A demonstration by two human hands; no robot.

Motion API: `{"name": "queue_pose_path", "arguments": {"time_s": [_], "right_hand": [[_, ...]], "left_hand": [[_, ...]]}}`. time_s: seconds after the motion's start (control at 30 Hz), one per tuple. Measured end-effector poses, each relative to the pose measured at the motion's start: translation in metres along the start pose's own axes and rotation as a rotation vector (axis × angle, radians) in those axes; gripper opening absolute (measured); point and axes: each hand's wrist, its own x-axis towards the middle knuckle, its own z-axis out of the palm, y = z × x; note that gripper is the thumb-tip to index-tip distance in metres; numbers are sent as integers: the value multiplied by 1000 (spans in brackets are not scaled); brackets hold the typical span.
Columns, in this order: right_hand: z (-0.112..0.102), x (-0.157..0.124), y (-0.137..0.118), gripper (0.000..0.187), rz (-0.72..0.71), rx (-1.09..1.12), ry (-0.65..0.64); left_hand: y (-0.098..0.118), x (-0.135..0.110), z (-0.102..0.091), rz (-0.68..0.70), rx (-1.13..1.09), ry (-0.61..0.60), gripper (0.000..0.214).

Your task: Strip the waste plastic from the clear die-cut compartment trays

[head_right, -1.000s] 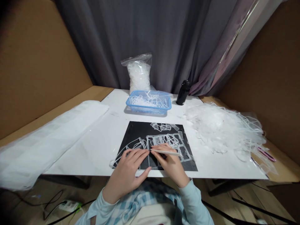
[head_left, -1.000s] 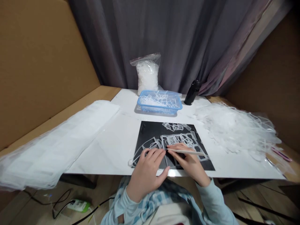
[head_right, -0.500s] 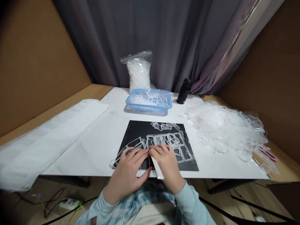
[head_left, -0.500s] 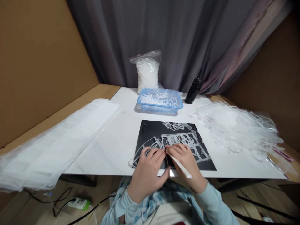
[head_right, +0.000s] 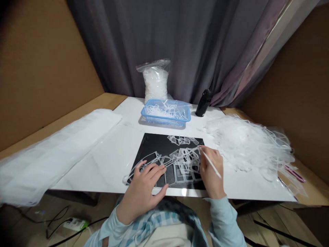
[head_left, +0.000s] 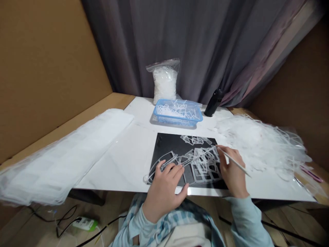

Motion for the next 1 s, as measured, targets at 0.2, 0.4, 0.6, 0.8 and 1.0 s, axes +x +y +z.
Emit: {"name": "queue_pose_path", "arguments": {"time_s": [0.2, 0.4, 0.6, 0.8, 1.0], "right_hand": [[-12, -6, 18, 30, 130, -65, 153], [-14, -19, 9, 26, 185, 307, -126], [-9, -17, -20, 21, 58, 576, -374], [-1, -14, -26, 18, -13, 631, -458], [-2, -17, -24, 16, 1, 665, -479]], "left_hand": [[1, 1, -1, -6, -4, 4, 33], [1, -1, -2, -33, -57, 61, 22], [-2, -2, -1, -50, -41, 99, 15], [-2, 1, -3, 55, 79, -51, 31], [0, 3, -5, 50, 142, -196, 43]]}}
